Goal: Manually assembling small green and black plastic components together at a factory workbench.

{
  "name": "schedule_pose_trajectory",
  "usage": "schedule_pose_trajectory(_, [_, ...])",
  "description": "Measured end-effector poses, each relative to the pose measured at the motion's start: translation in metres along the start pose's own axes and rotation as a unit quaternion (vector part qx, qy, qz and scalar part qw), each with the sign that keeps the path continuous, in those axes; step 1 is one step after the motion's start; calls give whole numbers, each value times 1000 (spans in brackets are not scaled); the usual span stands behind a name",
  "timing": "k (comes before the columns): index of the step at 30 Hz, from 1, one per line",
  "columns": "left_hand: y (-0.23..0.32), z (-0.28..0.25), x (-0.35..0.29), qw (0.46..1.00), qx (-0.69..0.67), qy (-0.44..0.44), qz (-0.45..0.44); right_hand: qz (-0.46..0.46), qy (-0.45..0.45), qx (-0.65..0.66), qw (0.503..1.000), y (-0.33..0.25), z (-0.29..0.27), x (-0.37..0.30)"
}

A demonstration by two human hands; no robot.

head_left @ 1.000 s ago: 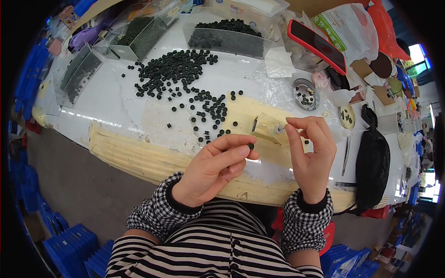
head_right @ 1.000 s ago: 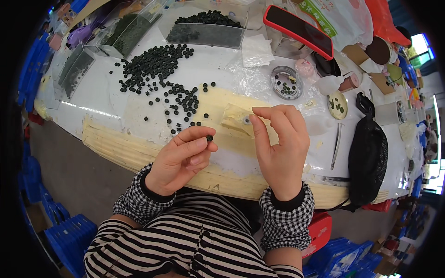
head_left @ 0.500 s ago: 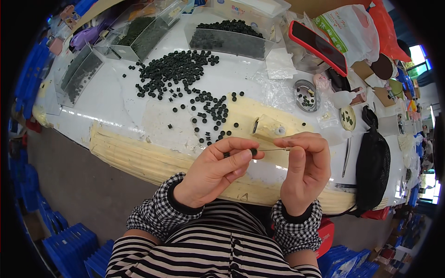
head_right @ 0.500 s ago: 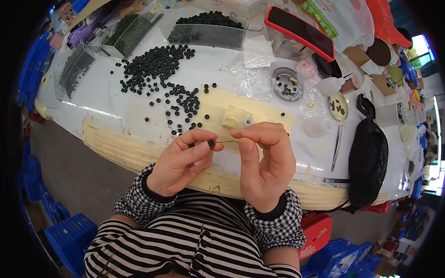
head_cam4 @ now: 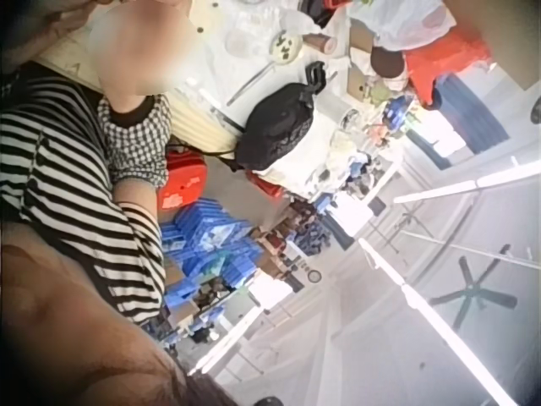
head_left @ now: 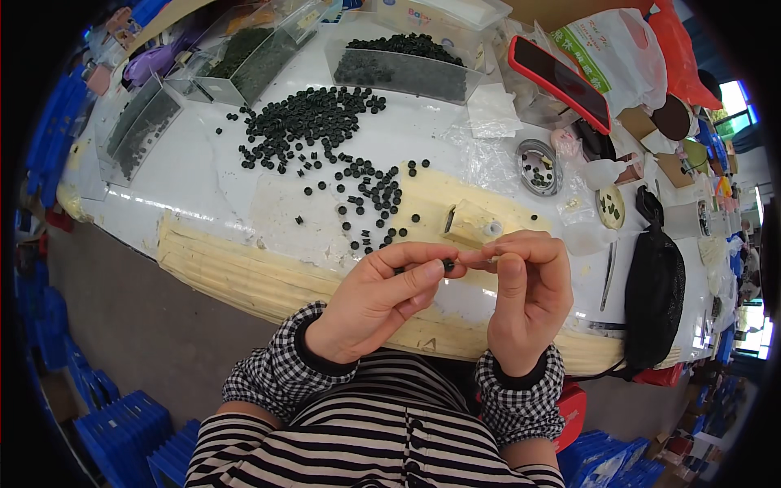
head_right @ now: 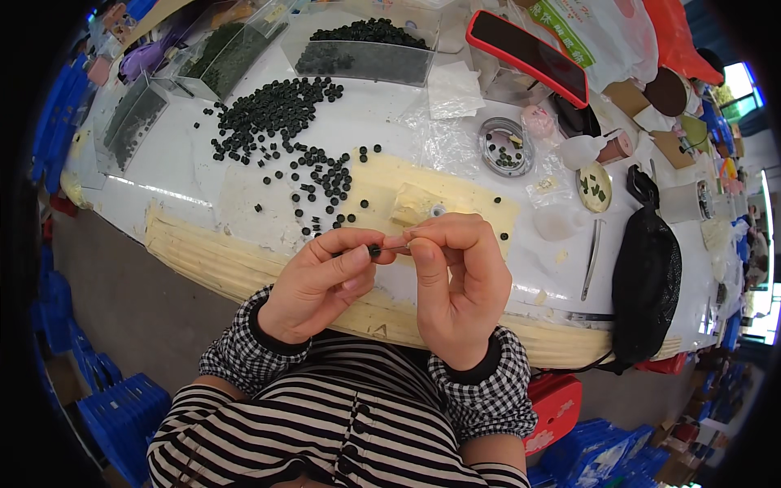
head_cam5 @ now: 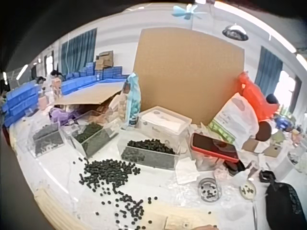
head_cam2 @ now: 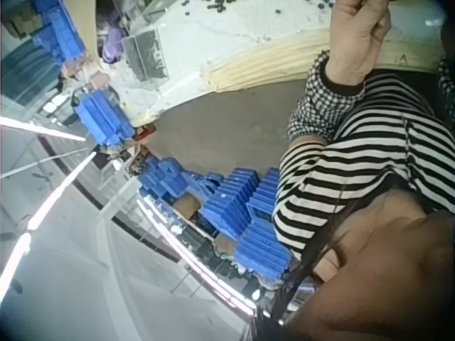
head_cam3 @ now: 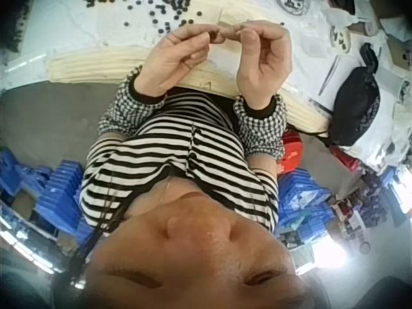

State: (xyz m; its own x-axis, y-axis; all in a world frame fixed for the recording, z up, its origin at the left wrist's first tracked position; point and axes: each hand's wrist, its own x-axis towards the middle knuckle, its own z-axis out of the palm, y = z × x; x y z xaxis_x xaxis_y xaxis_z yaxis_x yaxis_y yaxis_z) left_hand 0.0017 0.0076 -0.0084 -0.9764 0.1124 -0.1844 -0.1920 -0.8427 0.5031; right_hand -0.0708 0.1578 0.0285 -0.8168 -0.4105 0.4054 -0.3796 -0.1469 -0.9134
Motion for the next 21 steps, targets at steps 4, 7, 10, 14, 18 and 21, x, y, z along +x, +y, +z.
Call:
schedule_pose_trajectory(4, [-2,-2,1,1000,-2,0,5,4,2,-17,1000,1,-1,-1])
schedule_pose_trajectory(7, [-2,-2,1,1000,-3,-1,5,6,0,-21,1000,2,-1,-1])
schedule_pose_trajectory(10, [-1,-2,0,1000,-4,5,4,4,8,-11,1000,0,0,-1])
schedule_pose_trajectory(14, [2,2,-1,1000,-14,22,-1,-1,61,20,998,-4,1,1])
schedule_pose_trajectory(18, [3,5,-2,998,36,52,20,-61,125,-150,979,3,-14,7])
schedule_pose_trajectory(21, [1,5,-2,986,112,75,95,-111,126,-311,936,8,-22,14])
